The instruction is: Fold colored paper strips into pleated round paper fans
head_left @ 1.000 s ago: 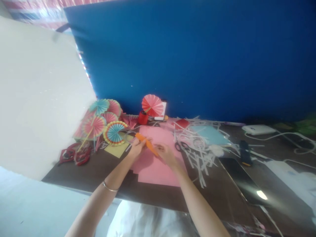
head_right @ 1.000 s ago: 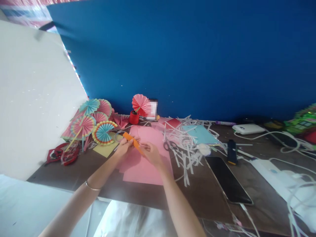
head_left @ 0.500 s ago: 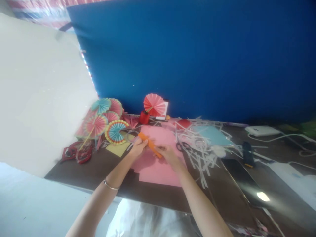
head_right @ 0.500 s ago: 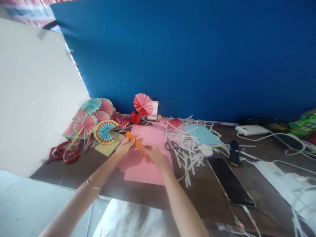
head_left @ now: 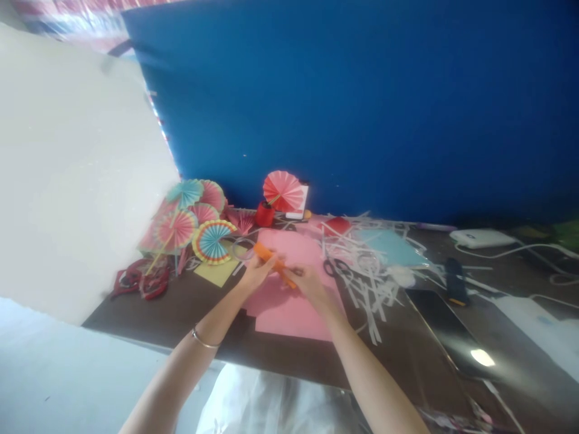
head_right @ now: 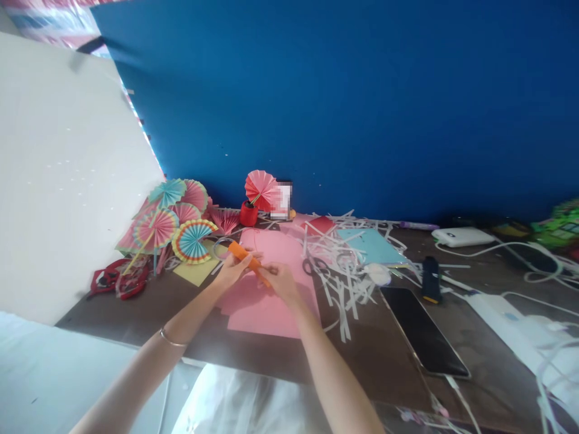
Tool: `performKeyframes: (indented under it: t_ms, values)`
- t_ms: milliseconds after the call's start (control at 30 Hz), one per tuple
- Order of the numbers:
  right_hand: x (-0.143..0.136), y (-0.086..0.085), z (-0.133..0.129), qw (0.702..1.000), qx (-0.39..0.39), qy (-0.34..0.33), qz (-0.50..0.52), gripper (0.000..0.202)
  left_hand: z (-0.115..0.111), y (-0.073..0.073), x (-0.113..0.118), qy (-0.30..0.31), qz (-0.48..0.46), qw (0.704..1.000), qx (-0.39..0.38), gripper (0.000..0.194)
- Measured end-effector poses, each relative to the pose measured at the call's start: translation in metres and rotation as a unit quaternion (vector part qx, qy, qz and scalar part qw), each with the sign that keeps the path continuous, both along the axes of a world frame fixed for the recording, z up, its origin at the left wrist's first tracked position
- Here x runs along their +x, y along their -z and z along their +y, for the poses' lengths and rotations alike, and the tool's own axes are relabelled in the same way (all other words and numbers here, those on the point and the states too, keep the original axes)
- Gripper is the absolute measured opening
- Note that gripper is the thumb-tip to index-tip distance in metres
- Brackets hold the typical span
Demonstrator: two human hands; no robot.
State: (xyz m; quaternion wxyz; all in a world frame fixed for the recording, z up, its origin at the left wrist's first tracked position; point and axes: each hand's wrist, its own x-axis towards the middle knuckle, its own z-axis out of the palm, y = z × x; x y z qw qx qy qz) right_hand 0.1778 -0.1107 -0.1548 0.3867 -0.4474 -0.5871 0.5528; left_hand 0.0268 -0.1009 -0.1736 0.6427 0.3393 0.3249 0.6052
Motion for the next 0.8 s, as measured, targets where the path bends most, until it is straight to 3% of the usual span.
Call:
performKeyframes:
  t_ms: [233, 567, 800]
  values:
    - [0.0, 0.005, 0.003, 1.0, 0.017, -0.006, 0.008, 0.033, 0.004, -0.002, -0.004, 0.002, 0.006, 0.999, -0.037, 0.03]
    - [-0.001, -0.004, -0.002, 1.0, -0.001, -0.005, -0.001, 0.033, 0.004, -0.004, -0.012, 0.024, -0.009, 0.998, -0.058, 0.032]
    - [-0.001, -0.003, -0.001, 1.0, -0.007, -0.008, -0.012, 0.032, 0.008, -0.003, -0.012, -0.009, -0.014, 0.996, -0.091, 0.027]
